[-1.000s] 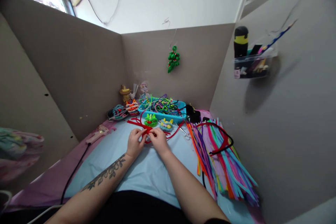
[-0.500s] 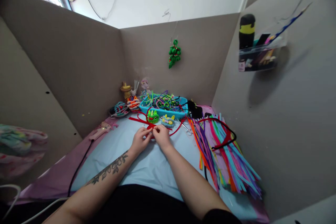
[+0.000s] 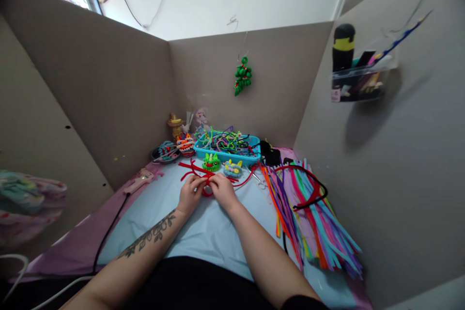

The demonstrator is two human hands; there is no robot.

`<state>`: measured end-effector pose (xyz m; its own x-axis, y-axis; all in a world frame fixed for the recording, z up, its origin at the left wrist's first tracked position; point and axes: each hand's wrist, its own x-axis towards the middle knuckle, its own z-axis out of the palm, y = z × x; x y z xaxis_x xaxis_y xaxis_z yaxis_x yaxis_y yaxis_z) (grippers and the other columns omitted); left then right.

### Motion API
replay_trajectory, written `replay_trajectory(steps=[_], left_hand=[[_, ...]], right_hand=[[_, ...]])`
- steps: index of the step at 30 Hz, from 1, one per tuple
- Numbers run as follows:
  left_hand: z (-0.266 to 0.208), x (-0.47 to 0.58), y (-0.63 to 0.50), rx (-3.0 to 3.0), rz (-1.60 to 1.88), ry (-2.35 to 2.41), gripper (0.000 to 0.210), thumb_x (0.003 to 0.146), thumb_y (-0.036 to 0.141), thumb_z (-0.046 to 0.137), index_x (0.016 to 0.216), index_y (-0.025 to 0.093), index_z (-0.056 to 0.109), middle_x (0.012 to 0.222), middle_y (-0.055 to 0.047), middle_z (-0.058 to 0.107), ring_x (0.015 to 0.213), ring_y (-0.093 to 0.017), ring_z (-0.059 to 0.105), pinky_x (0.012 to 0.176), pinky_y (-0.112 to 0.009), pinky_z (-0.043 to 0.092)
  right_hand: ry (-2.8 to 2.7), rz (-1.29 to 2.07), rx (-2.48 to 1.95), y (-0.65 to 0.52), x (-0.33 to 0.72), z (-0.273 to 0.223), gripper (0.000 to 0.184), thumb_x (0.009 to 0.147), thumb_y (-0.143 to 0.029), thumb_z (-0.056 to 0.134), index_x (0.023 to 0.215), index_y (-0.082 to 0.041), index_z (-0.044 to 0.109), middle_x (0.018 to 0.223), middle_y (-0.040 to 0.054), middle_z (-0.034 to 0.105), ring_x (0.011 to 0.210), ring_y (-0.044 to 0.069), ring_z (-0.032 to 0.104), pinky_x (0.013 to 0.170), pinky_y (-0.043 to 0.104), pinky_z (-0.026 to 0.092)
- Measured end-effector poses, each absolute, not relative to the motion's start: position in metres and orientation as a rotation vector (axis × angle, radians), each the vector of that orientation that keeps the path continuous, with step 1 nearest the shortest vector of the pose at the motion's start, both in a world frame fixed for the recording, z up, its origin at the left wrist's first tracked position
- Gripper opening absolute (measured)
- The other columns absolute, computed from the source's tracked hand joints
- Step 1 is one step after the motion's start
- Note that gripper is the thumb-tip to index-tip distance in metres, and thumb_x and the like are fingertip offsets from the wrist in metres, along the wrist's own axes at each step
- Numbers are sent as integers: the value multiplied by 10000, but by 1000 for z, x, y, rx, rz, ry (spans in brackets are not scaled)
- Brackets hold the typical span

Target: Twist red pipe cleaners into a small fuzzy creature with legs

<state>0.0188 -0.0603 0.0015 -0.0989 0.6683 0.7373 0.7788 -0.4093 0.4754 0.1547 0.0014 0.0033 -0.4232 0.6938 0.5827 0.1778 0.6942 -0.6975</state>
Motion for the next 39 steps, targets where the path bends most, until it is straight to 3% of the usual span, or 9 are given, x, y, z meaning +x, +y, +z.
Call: replay_trajectory(steps=[16,29,39], left_hand=[[5,21,-63,-2065,-1386,-1733,126,846,216,468,859,199,593,810,-32,572,775,-152,548,721,-283,459],[1,27,-59,-1962,-1265,-1820,123,855,228,448,846,199,567,816,-33,562,779,-167,538,705,-295,446],[3,24,-60,-1996,-1373,-1805,122,847,240,464,837,203,579,793,-29,576,762,-161,547,701,-293,444]], right_hand=[[-2021,623,-673,-4,152,2,173,768,-110,468,755,-199,615,755,23,572,744,159,525,701,276,413],[-1866,849,-789,-4,146,-1,146,706,-149,476,645,-190,603,664,7,585,669,156,538,642,268,424],[-1839,1010,-733,-3,147,-2,119,682,-179,548,725,-170,659,678,0,612,630,136,548,596,244,433]])
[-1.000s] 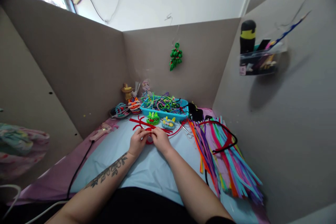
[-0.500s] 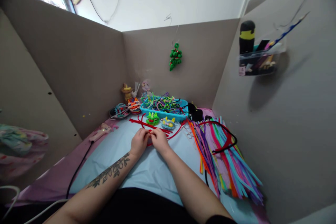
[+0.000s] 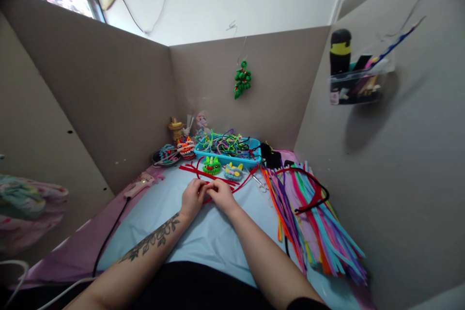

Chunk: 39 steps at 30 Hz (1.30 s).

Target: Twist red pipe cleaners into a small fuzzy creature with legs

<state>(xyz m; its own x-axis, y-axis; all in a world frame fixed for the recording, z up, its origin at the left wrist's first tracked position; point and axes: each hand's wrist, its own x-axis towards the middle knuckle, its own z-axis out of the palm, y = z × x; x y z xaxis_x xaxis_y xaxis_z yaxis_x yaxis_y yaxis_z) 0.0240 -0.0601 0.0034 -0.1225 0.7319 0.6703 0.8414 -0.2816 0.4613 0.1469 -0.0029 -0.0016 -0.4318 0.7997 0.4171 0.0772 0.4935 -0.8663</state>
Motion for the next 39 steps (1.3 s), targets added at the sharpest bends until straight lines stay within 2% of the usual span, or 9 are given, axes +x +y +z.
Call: replay_trajectory(steps=[5,10,18,28,32,35,39], left_hand=[[6,21,-61,-2058,-1464,-1791,166,860,232,424,817,198,580,773,-34,588,746,-161,554,702,-294,447],[8,23,-63,-2008,-1468,-1833,181,857,260,426,792,192,581,752,-30,577,714,-156,548,676,-284,438],[12,27,-66,-2038,-1471,-1823,153,833,293,486,766,191,579,736,-20,577,697,-145,535,662,-269,432],[6,24,-64,-2028,-1428,-1846,150,855,221,433,813,189,574,776,-30,568,753,-152,543,700,-272,436],[6,23,-66,-2020,-1417,-1803,185,853,168,414,923,194,583,861,-50,579,810,-160,550,744,-282,441],[6,23,-67,-2049,-1359,-1766,204,854,183,427,960,215,598,921,-55,586,839,-161,553,764,-284,441],[7,25,-68,-2024,-1267,-1767,188,857,213,435,914,215,615,891,-52,594,818,-162,553,749,-279,439]], right_hand=[[-1929,776,-737,-4,147,0,153,740,-164,524,635,-189,632,649,-5,561,636,129,525,616,242,405],[-1974,619,-719,-7,145,-3,187,781,-140,484,650,-195,605,670,3,535,652,133,509,629,244,399],[-2008,572,-732,-6,146,-4,217,733,-45,465,701,-198,615,723,14,560,719,148,536,686,252,417],[-1986,536,-778,-4,146,-5,125,761,-122,525,691,-188,604,714,10,565,698,140,529,683,252,417],[-1983,528,-792,-4,146,-5,106,761,-138,533,698,-188,603,727,10,562,702,138,529,684,250,417],[-1993,513,-799,-4,147,-4,133,763,-117,509,719,-188,613,731,12,560,704,137,526,682,247,415],[-2027,488,-806,-5,148,-3,138,763,-113,506,742,-191,618,747,14,563,711,137,526,687,243,415]])
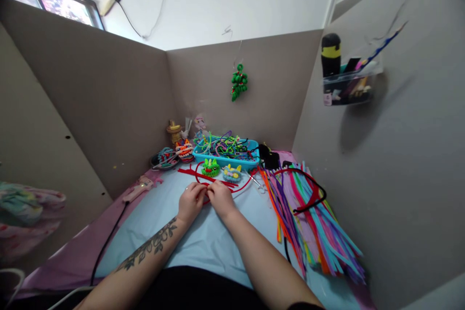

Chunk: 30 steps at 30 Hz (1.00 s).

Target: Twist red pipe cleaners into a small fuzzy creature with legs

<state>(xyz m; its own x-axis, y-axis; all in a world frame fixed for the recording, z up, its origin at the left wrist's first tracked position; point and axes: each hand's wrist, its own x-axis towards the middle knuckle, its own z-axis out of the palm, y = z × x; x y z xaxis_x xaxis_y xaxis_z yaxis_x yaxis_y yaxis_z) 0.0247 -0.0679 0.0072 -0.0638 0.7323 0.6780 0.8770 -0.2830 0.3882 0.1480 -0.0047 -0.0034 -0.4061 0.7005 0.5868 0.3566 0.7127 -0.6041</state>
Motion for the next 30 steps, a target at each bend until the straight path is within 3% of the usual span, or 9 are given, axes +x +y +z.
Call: replay_trajectory(steps=[13,24,30], left_hand=[[-4,23,-59,-1910,-865,-1817,176,863,224,406,785,190,560,777,-55,564,759,-182,526,688,-286,416],[3,16,-61,-1905,-1445,-1841,120,849,251,434,901,199,528,844,-51,547,797,-183,533,724,-323,448],[-8,14,-52,-1905,-1741,-1929,376,780,334,546,1119,192,468,1027,-90,525,892,-199,555,750,-361,481]], right_hand=[[-2074,438,-858,-7,147,-4,141,738,-103,518,714,-199,618,765,17,579,729,141,540,707,244,414],[-1819,695,-860,-1,147,0,104,695,-173,554,605,-178,608,641,0,562,620,130,524,611,236,403],[-1702,737,-839,1,153,9,120,691,-216,566,600,-165,627,606,3,555,598,131,506,584,238,397]])
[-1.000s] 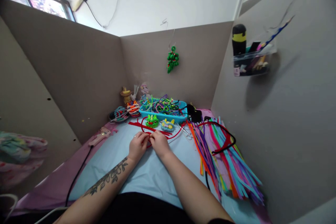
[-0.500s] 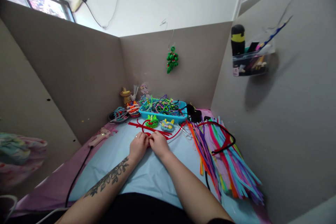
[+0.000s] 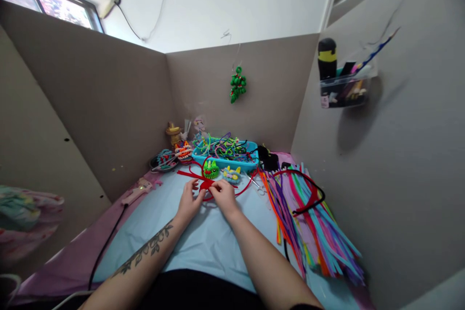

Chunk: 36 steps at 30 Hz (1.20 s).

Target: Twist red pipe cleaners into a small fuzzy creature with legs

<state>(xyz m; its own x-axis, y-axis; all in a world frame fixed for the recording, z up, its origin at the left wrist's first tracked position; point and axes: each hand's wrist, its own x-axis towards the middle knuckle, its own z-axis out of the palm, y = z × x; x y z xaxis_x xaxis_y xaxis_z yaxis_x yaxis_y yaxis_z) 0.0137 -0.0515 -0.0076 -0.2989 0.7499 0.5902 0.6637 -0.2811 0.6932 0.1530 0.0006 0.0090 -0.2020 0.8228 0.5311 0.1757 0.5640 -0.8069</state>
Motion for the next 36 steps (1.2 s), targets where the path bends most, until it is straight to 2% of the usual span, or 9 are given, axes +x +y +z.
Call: replay_trajectory(steps=[3,7,12,21,25,30,36], left_hand=[[-9,14,-48,1548,1674,1611,440,777,342,549,1175,200,422,1083,-98,531,779,-153,599,647,-299,505],[-4,13,-48,1445,1666,1395,368,744,318,597,1070,174,507,1041,-91,595,796,-155,619,692,-287,506],[-3,11,-49,1427,1633,1432,259,726,327,611,914,152,576,866,-64,653,722,-158,617,655,-278,495],[-2,11,-51,1827,1648,1603,107,760,247,560,797,171,624,842,-46,611,808,-162,579,754,-295,458],[2,15,-56,1946,1578,1746,120,780,235,532,832,186,628,857,-45,594,814,-162,565,748,-295,457],[6,19,-63,2177,1427,2093,172,755,254,571,899,206,652,912,-77,558,874,-214,525,798,-368,426],[4,20,-61,2426,1272,2069,260,814,201,491,1014,245,651,856,-66,576,802,-187,508,724,-325,407]], right_hand=[[-1683,766,-814,1,152,8,111,689,-222,573,621,-164,637,629,11,577,599,132,513,592,243,413],[-1706,777,-788,0,151,7,105,699,-218,577,643,-170,651,658,21,590,617,138,532,598,248,431],[-1782,712,-782,-1,151,4,106,719,-193,574,691,-180,676,713,35,615,669,148,564,650,261,451],[-1919,580,-781,2,151,-2,148,764,-188,538,757,-190,686,729,38,650,714,154,583,701,261,443],[-1976,551,-778,3,152,-2,162,773,-155,523,771,-191,682,747,34,654,722,149,579,704,257,437],[-2020,543,-806,5,153,-1,194,763,-115,500,739,-187,678,723,29,644,707,147,568,681,251,427],[-2066,525,-820,6,151,-5,213,765,-122,478,693,-191,666,666,14,594,662,134,533,639,233,408]])
